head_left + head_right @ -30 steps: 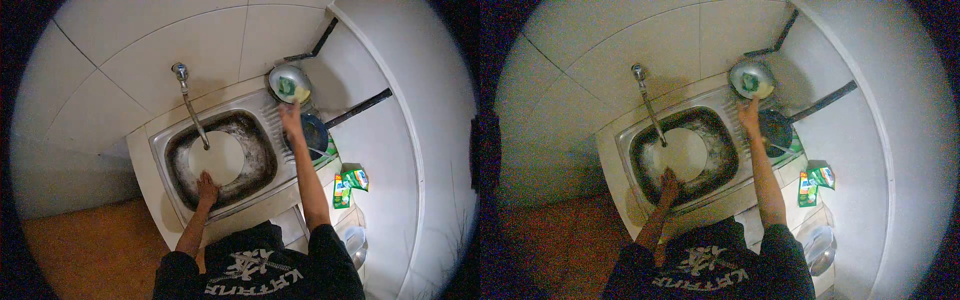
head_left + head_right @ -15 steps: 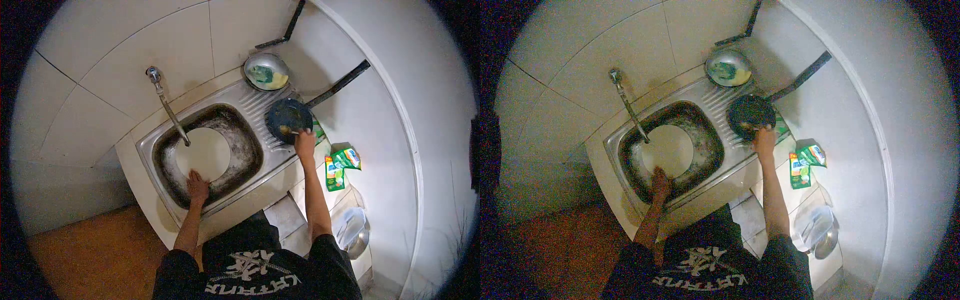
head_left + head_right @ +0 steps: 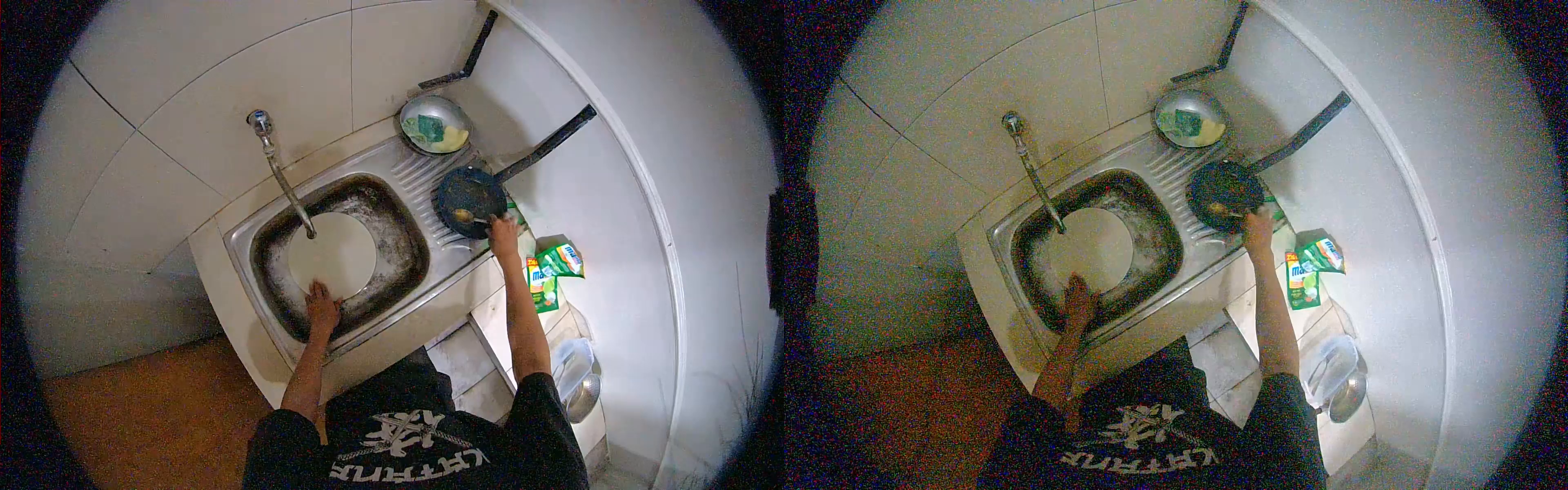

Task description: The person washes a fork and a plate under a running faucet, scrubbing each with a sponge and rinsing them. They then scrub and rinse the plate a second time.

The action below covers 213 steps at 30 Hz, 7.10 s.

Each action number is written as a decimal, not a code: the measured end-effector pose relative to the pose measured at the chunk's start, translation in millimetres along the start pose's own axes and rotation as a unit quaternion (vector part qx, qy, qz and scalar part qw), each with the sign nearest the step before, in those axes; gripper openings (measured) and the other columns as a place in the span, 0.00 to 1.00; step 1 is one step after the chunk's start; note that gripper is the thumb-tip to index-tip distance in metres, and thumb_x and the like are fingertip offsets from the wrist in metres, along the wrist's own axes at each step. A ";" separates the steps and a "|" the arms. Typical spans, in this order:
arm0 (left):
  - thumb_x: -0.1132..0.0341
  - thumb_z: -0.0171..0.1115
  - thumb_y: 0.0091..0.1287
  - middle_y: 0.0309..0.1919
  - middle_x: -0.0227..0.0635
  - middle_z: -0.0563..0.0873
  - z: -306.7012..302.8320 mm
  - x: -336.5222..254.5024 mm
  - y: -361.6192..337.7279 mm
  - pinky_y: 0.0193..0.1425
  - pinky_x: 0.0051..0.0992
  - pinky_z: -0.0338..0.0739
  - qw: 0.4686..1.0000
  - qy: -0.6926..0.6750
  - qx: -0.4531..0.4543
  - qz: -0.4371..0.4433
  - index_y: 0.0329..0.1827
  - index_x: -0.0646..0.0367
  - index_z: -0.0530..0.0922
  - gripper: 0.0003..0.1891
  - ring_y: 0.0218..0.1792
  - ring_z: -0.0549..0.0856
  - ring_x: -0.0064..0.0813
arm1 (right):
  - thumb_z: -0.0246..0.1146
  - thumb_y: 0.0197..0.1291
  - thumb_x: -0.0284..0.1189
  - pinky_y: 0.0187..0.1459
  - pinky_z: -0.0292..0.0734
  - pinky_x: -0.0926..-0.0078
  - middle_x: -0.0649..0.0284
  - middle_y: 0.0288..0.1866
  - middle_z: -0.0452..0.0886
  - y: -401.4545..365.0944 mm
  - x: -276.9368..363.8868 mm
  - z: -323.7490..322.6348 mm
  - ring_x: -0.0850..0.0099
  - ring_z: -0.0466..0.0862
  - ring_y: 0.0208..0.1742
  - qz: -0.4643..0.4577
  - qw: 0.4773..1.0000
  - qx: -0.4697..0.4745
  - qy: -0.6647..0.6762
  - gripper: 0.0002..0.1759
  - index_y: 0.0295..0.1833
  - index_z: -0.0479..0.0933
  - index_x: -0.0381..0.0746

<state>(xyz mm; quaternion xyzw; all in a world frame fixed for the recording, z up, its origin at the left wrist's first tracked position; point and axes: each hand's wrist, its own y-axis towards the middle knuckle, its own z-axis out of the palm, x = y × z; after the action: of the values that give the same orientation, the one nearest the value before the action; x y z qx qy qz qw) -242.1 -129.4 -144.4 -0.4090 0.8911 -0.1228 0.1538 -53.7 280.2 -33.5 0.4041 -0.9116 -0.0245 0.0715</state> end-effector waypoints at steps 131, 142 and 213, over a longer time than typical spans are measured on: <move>0.55 0.49 0.60 0.65 0.45 0.55 29.6 46.2 31.6 0.65 0.49 0.45 0.987 -0.046 -0.150 -0.023 0.63 0.63 0.57 0.30 0.66 0.53 0.41 | 0.48 0.56 0.34 0.56 0.56 0.44 0.53 0.66 0.55 -84.9 282.4 172.0 0.53 0.58 0.64 -0.428 0.899 -0.054 -0.074 0.27 0.63 0.57 0.41; 0.62 0.45 0.61 0.65 0.46 0.54 8.5 53.8 25.3 0.66 0.47 0.43 0.985 0.122 -0.094 0.080 0.61 0.66 0.58 0.26 0.66 0.54 0.38 | 0.52 0.53 0.33 0.58 0.55 0.46 0.53 0.63 0.59 -75.8 278.8 163.2 0.55 0.58 0.64 -0.432 0.885 0.167 0.050 0.31 0.62 0.55 0.33; 0.48 0.54 0.55 0.66 0.48 0.48 -4.0 17.2 35.9 0.67 0.44 0.41 0.982 0.032 -0.116 -0.142 0.63 0.71 0.52 0.41 0.67 0.47 0.41 | 0.50 0.57 0.39 0.65 0.42 0.56 0.47 0.67 0.46 -49.0 258.6 174.1 0.55 0.48 0.68 -0.263 0.948 0.143 0.113 0.37 0.64 0.46 0.27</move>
<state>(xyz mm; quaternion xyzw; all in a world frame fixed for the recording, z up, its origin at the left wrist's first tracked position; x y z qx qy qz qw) -279.0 -119.3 -156.0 -0.5426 0.8364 -0.0518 0.0576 -215.5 53.5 -182.1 0.6355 -0.7529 0.1337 0.1065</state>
